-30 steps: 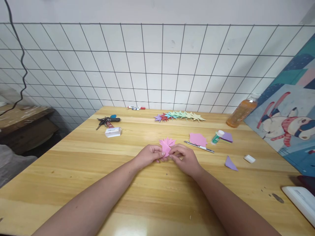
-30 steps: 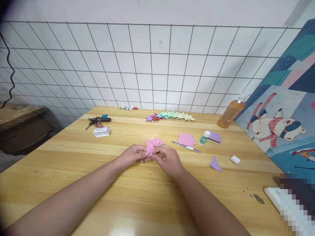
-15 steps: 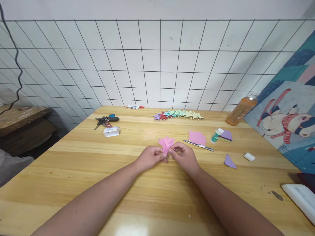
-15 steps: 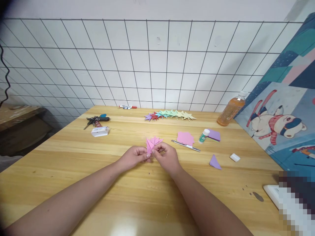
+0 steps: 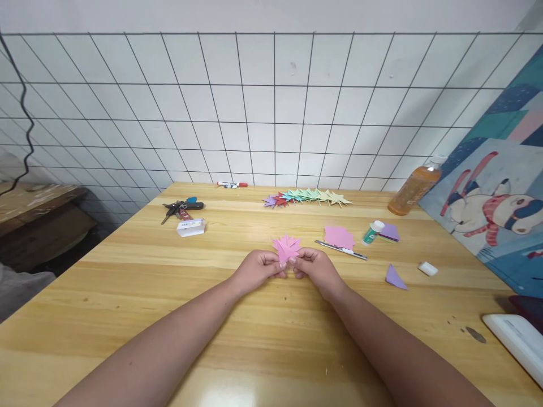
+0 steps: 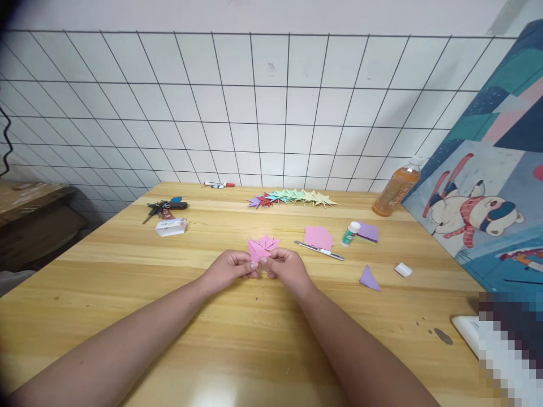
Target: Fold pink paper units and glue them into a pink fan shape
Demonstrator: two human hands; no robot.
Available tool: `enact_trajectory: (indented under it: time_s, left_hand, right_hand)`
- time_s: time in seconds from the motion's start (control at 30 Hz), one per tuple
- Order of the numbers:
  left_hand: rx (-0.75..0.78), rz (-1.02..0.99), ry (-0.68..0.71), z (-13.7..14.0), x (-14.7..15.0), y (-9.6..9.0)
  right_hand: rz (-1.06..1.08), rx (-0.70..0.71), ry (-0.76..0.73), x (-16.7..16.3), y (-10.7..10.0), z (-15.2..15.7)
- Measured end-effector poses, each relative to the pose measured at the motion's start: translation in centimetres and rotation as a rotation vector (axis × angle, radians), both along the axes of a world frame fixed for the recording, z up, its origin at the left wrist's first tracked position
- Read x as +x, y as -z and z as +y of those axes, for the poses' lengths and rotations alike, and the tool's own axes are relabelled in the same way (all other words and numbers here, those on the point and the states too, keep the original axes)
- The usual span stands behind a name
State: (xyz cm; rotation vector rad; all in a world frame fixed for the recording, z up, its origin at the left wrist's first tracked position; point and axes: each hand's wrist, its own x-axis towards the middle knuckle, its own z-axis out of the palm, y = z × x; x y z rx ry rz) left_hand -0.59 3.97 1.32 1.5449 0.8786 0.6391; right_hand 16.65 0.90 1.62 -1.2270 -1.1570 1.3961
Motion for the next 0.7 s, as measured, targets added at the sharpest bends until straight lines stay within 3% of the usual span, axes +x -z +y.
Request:
enact_trajectory:
  time_s: [0.4, 0.7]
  left_hand:
    - [-0.020, -0.100, -0.019, 0.1, 0.3, 0.4]
    - [-0.018, -0.050, -0.080, 0.4, 0.2, 1.1]
  right_hand:
    - [-0.109, 0.060, 0.027, -0.2, 0.2, 0.1]
    - [-0.153, 0.084, -0.019, -0.6, 0.5, -0.1]
